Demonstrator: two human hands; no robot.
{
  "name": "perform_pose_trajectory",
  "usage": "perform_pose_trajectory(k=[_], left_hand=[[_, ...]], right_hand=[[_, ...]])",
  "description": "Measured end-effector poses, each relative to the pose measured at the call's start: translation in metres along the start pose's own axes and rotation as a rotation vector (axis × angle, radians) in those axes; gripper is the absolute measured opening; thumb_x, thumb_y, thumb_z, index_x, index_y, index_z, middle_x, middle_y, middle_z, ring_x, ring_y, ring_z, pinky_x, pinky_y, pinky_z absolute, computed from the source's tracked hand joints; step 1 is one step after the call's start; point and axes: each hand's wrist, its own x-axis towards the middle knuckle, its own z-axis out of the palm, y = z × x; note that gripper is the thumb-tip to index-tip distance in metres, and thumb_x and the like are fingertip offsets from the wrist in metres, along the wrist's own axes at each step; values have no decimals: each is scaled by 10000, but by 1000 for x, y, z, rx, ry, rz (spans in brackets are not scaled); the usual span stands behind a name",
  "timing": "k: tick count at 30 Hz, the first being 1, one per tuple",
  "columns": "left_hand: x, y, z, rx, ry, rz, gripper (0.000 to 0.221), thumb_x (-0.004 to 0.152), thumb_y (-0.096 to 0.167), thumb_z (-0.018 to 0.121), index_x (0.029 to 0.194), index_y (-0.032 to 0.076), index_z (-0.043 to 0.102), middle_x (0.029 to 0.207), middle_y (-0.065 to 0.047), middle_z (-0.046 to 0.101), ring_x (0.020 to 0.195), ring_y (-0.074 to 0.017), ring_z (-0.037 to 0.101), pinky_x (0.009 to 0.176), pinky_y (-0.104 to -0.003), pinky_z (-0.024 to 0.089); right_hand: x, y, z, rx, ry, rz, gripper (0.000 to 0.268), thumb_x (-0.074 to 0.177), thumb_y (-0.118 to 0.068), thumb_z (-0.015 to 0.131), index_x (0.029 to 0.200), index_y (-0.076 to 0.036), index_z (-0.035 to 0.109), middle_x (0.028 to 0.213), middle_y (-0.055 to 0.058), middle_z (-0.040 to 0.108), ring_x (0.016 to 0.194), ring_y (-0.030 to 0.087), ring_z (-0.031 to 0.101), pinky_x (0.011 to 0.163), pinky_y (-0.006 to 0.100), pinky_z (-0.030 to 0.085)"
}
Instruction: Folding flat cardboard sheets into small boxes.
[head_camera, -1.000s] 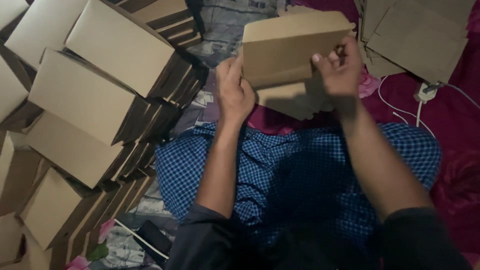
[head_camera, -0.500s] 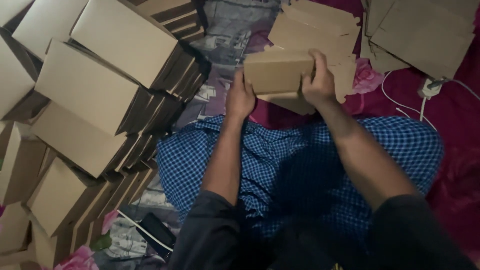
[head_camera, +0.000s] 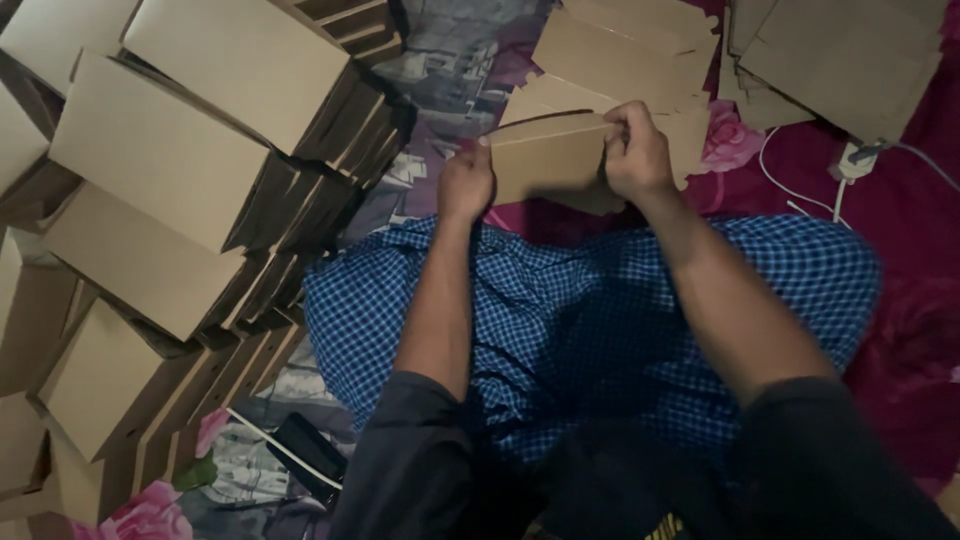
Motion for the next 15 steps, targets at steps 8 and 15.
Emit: perform_pose_trajectory(k=[8,15], left_hand=[[31,-34,29,-422,125,-180,402,907,400,659,1193,130,736,1240,-188,700,1252,-361,618,1007,-479,520],[0,-4,4,-160,80,55,347,1014,325,504,1276,194,689,1286,-251,667,1306,-471,555,1128,-559,435]], right_hand=[[1,-4,-6,79,-44,-73,283,972,52,545,1177,-64,701,943,170,661,937,379,701,766,469,566],[3,-5,-8,-94,-76,-73,279,939,-23,584,1149,-117,743,1006,166,724,1000,376,713,815,484,583]])
